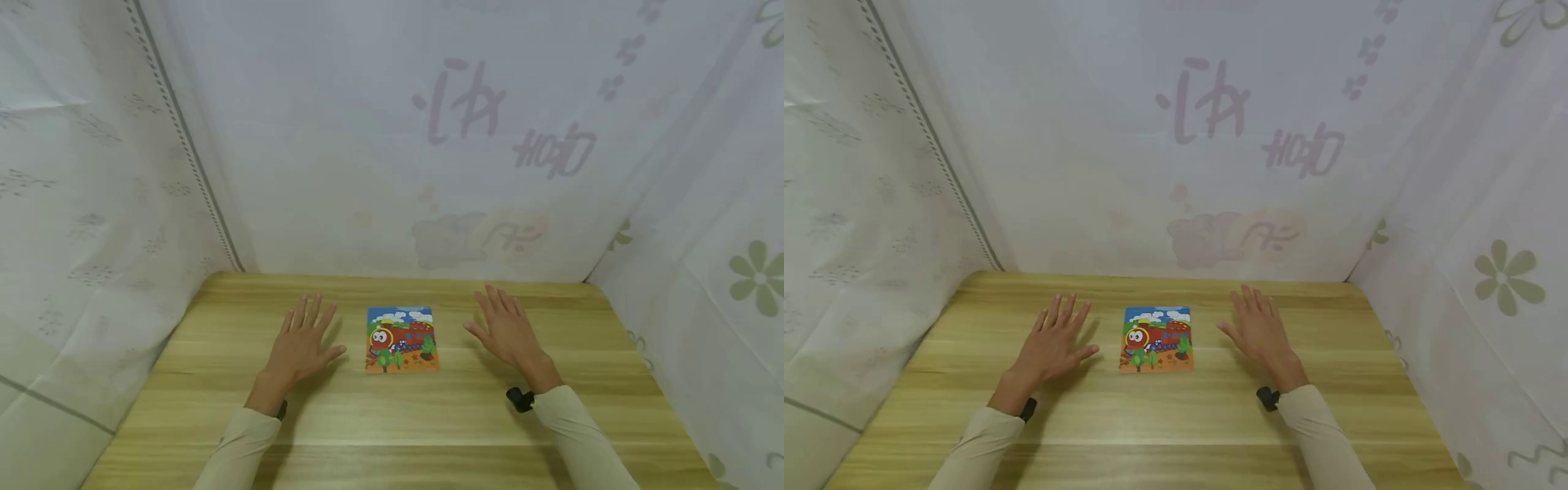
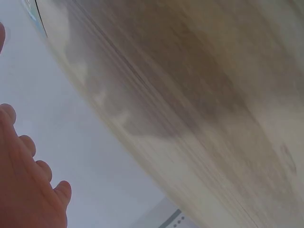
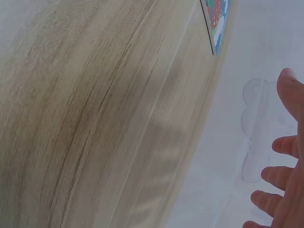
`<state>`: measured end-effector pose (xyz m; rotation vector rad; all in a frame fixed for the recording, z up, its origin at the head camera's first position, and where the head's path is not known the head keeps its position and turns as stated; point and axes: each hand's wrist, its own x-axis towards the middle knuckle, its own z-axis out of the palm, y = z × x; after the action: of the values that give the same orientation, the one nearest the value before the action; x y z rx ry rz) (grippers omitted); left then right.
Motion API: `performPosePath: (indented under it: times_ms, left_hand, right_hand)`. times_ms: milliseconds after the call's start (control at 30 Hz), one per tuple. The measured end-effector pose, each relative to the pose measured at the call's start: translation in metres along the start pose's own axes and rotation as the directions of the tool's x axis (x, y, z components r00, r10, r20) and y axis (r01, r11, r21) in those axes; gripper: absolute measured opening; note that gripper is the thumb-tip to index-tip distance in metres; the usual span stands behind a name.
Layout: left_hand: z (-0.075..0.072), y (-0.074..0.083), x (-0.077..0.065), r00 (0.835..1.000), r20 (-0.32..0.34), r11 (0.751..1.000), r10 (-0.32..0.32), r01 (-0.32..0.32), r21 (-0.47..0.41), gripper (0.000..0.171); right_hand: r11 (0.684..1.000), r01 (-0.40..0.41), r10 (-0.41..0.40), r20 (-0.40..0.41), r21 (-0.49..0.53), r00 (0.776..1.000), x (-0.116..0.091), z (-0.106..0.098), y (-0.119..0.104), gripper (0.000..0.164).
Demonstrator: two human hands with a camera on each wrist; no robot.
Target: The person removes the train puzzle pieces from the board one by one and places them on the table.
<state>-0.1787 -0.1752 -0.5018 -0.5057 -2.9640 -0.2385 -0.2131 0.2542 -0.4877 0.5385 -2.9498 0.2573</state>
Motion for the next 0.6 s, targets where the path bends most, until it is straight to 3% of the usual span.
performPosePath:
  times_ms: [333, 600]
  left_hand:
    - [-0.002, 0.009, 0.006, 1.0, 0.001, 0.999, 0.031, -0.031, -0.017, 0.087]
    - [0.001, 0.016, 0.006, 0.999, 0.032, 0.999, 0.022, -0.02, -0.047, 0.089]
  right_hand:
    - [0.999, 0.039, -0.039, -0.024, 0.0, 0.999, 0.013, 0.001, -0.011, 0.075]
    - [0.998, 0.061, -0.061, -0.018, 0.026, 0.998, 0.013, 0.004, -0.021, 0.073]
